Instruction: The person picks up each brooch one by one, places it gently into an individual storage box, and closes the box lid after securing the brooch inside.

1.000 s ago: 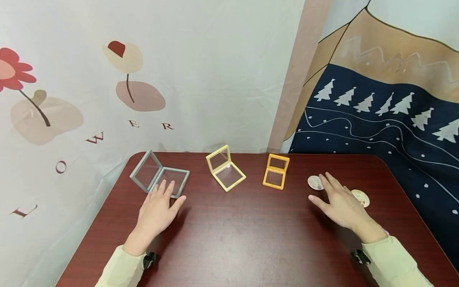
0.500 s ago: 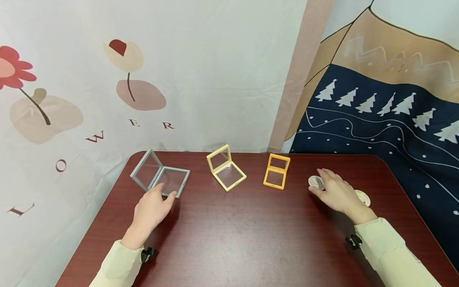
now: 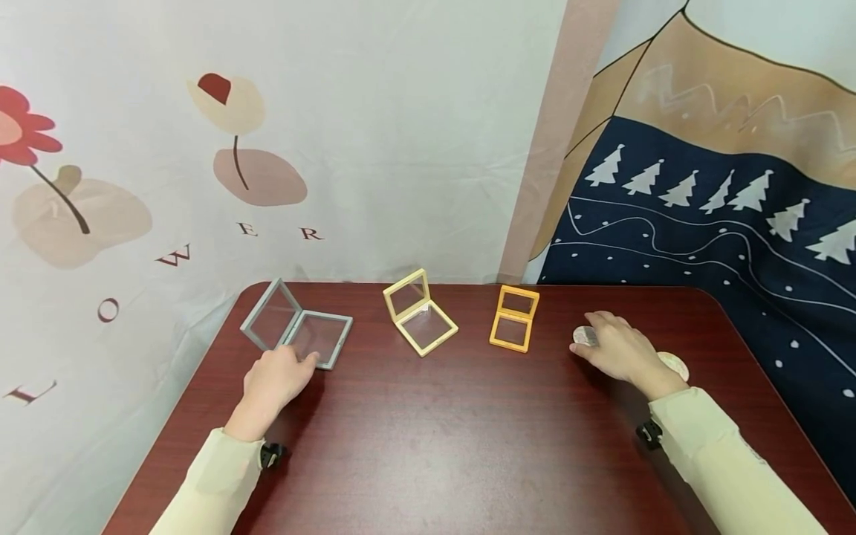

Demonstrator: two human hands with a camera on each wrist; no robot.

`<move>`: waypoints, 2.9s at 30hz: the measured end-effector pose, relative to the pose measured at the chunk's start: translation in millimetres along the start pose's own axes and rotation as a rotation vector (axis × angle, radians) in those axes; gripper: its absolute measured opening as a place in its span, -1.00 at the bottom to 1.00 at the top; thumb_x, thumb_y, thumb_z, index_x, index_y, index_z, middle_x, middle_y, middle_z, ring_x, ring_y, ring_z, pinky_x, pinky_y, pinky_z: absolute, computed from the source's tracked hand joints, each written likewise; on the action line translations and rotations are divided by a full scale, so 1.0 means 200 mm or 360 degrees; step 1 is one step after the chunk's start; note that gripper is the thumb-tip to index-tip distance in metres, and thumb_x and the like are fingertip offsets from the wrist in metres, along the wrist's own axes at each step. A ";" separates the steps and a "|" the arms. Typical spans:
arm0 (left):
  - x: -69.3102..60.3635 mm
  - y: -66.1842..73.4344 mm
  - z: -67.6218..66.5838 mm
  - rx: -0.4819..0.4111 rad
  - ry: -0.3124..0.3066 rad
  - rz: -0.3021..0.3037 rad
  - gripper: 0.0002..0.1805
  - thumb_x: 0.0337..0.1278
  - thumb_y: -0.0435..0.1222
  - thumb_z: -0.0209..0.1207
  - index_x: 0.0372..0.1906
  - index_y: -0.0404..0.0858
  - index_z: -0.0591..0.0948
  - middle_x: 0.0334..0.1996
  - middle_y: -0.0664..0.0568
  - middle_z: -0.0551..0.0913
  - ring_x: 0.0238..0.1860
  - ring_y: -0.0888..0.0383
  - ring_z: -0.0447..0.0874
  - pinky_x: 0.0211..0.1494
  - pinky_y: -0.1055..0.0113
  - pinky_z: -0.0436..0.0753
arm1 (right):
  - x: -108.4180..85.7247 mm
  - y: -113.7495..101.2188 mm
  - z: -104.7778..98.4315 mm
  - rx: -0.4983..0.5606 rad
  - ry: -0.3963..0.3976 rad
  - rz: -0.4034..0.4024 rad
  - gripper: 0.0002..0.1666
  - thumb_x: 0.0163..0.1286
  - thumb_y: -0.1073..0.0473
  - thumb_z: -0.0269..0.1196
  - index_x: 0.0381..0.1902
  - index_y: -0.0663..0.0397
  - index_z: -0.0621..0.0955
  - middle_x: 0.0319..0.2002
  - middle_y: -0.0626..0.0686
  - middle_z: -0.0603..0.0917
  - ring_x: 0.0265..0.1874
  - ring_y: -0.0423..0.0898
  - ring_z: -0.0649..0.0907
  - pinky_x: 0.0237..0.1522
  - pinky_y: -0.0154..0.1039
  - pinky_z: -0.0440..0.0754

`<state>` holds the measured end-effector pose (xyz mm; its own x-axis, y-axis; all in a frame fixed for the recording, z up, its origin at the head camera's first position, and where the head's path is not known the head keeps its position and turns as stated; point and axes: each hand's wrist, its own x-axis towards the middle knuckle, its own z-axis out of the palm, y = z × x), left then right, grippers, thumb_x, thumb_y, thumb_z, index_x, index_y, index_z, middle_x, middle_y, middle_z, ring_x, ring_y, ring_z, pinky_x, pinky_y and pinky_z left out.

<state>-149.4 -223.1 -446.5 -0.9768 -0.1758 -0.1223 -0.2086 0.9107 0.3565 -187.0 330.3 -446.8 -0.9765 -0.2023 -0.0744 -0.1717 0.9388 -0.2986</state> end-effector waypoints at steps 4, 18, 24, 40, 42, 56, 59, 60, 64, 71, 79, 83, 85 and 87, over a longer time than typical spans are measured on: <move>0.03 -0.01 -0.01 0.0006 -0.0031 0.0004 -0.55 0.45 -0.04 0.12 -0.36 -0.36 0.66 -0.35 -0.29 0.70 -0.33 -0.31 0.70 -0.38 -0.15 0.60 | 0.02 0.00 0.01 -0.0034 -0.0014 -0.0004 -0.08 0.38 -0.08 0.41 0.34 0.60 0.41 0.30 0.58 0.42 0.23 0.49 0.47 0.18 0.51 0.43; 0.10 -0.05 0.00 -0.0054 -0.0127 -0.0079 -0.53 0.47 -0.09 0.13 -0.12 -0.51 0.63 -0.17 -0.46 0.68 -0.26 -0.33 0.70 -0.37 -0.11 0.61 | 0.06 0.02 0.01 -0.0084 -0.0073 0.0028 -0.14 0.34 -0.01 0.41 0.24 0.68 0.46 0.15 0.60 0.51 0.06 0.45 0.54 0.08 0.49 0.49; 0.10 -0.05 -0.01 -0.0049 -0.0126 -0.0096 -0.53 0.46 -0.07 0.16 -0.14 -0.49 0.64 -0.16 -0.46 0.68 -0.24 -0.34 0.70 -0.36 -0.13 0.61 | 0.07 0.04 0.01 -0.0075 -0.0103 0.0036 -0.18 0.34 0.00 0.40 0.21 0.68 0.47 0.10 0.58 0.52 0.02 0.42 0.55 0.06 0.48 0.50; 0.08 -0.06 -0.01 -0.0055 -0.0141 -0.0106 -0.59 0.45 -0.07 0.18 -0.31 -0.39 0.63 -0.22 -0.40 0.69 -0.27 -0.31 0.70 -0.33 -0.13 0.61 | 0.07 0.08 0.01 0.0076 -0.0138 0.0002 -0.22 0.30 0.05 0.45 0.08 0.74 0.51 -0.10 0.52 0.58 -0.16 0.27 0.56 -0.04 0.26 0.58; 0.08 -0.06 -0.01 -0.0059 -0.0143 -0.0109 -0.59 0.45 -0.07 0.18 -0.29 -0.40 0.63 -0.22 -0.40 0.69 -0.25 -0.32 0.70 -0.33 -0.13 0.61 | 0.07 0.08 0.01 0.0083 -0.0137 -0.0001 -0.25 0.29 0.06 0.45 0.07 0.72 0.53 -0.13 0.48 0.59 -0.19 0.25 0.55 -0.07 0.23 0.59; 0.05 -0.06 -0.02 -0.0053 -0.0169 -0.0085 -0.60 0.43 -0.08 0.21 -0.33 -0.38 0.62 -0.31 -0.30 0.69 -0.33 -0.23 0.68 -0.37 -0.08 0.60 | 0.05 0.08 -0.01 -0.0007 0.0057 -0.0035 -0.24 0.32 0.01 0.43 0.13 0.66 0.56 0.03 0.56 0.58 -0.08 0.35 0.59 -0.01 0.36 0.56; 0.03 -0.06 -0.02 -0.0054 -0.0165 -0.0082 -0.60 0.41 -0.08 0.23 -0.38 -0.36 0.61 -0.33 -0.30 0.69 -0.33 -0.24 0.68 -0.37 -0.07 0.59 | 0.04 0.07 -0.03 0.0014 0.0079 -0.0022 -0.22 0.34 0.00 0.43 0.17 0.65 0.54 0.08 0.56 0.55 -0.04 0.36 0.57 -0.01 0.38 0.56; 0.03 -0.06 -0.01 -0.0055 -0.0160 -0.0080 -0.60 0.41 -0.08 0.23 -0.39 -0.36 0.61 -0.33 -0.31 0.69 -0.33 -0.25 0.68 -0.37 -0.08 0.59 | 0.04 0.07 -0.03 0.0022 0.0082 -0.0016 -0.21 0.35 -0.01 0.42 0.18 0.64 0.53 0.09 0.57 0.54 -0.03 0.36 0.56 -0.01 0.39 0.56; 0.02 -0.06 -0.01 -0.0064 -0.0142 -0.0073 -0.58 0.38 -0.08 0.26 -0.34 -0.42 0.64 -0.31 -0.36 0.70 -0.32 -0.28 0.70 -0.37 -0.11 0.60 | 0.03 0.07 -0.05 0.0050 0.0095 0.0014 -0.20 0.37 -0.01 0.41 0.23 0.62 0.51 0.14 0.56 0.51 0.02 0.38 0.52 -0.01 0.41 0.55; 0.00 -0.07 0.00 -0.0060 -0.0125 -0.0062 -0.54 0.36 -0.08 0.27 -0.17 -0.51 0.67 -0.18 -0.50 0.69 -0.23 -0.39 0.71 -0.31 -0.19 0.63 | 0.01 0.04 -0.09 0.0159 0.0209 0.0038 -0.18 0.45 -0.07 0.36 0.28 0.60 0.47 0.14 0.55 0.48 -0.01 0.36 0.51 -0.01 0.36 0.56; -0.03 -0.06 0.00 -0.0066 -0.0141 -0.0050 -0.56 0.35 -0.09 0.28 -0.23 -0.49 0.69 -0.21 -0.47 0.70 -0.28 -0.34 0.71 -0.35 -0.16 0.62 | -0.01 -0.02 -0.12 0.0203 0.0355 0.0026 -0.20 0.43 -0.07 0.37 0.29 0.54 0.49 0.08 0.45 0.52 -0.10 0.26 0.52 -0.13 0.20 0.58; -0.05 -0.05 0.00 -0.0069 -0.0147 -0.0051 -0.60 0.36 -0.09 0.28 -0.40 -0.38 0.66 -0.29 -0.38 0.71 -0.33 -0.26 0.69 -0.38 -0.13 0.60 | -0.02 -0.06 -0.13 0.0200 0.0397 0.0014 -0.22 0.41 -0.05 0.38 0.28 0.51 0.51 0.11 0.43 0.52 -0.07 0.27 0.51 -0.11 0.24 0.58; -0.06 -0.05 -0.01 -0.0071 -0.0155 -0.0051 -0.59 0.36 -0.09 0.28 -0.50 -0.32 0.61 -0.36 -0.30 0.69 -0.38 -0.20 0.66 -0.41 -0.08 0.58 | -0.03 -0.08 -0.13 0.0199 0.0417 0.0005 -0.23 0.39 -0.05 0.40 0.27 0.50 0.52 0.13 0.44 0.51 -0.03 0.30 0.51 -0.09 0.29 0.57; -0.07 -0.05 -0.01 -0.0083 -0.0173 -0.0055 -0.55 0.38 -0.09 0.28 -0.59 -0.26 0.52 -0.47 -0.21 0.62 -0.44 -0.13 0.60 -0.45 -0.01 0.53 | -0.05 -0.10 -0.14 0.0199 0.0430 0.0002 -0.23 0.38 -0.06 0.41 0.27 0.48 0.53 0.15 0.44 0.51 0.00 0.33 0.50 -0.07 0.33 0.57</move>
<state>-134.5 -230.9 -447.4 -0.9585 -0.1628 -0.2339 -0.2471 0.8836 0.3977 -178.1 321.1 -413.3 -0.9789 -0.1040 0.1761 -0.1697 0.8940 -0.4148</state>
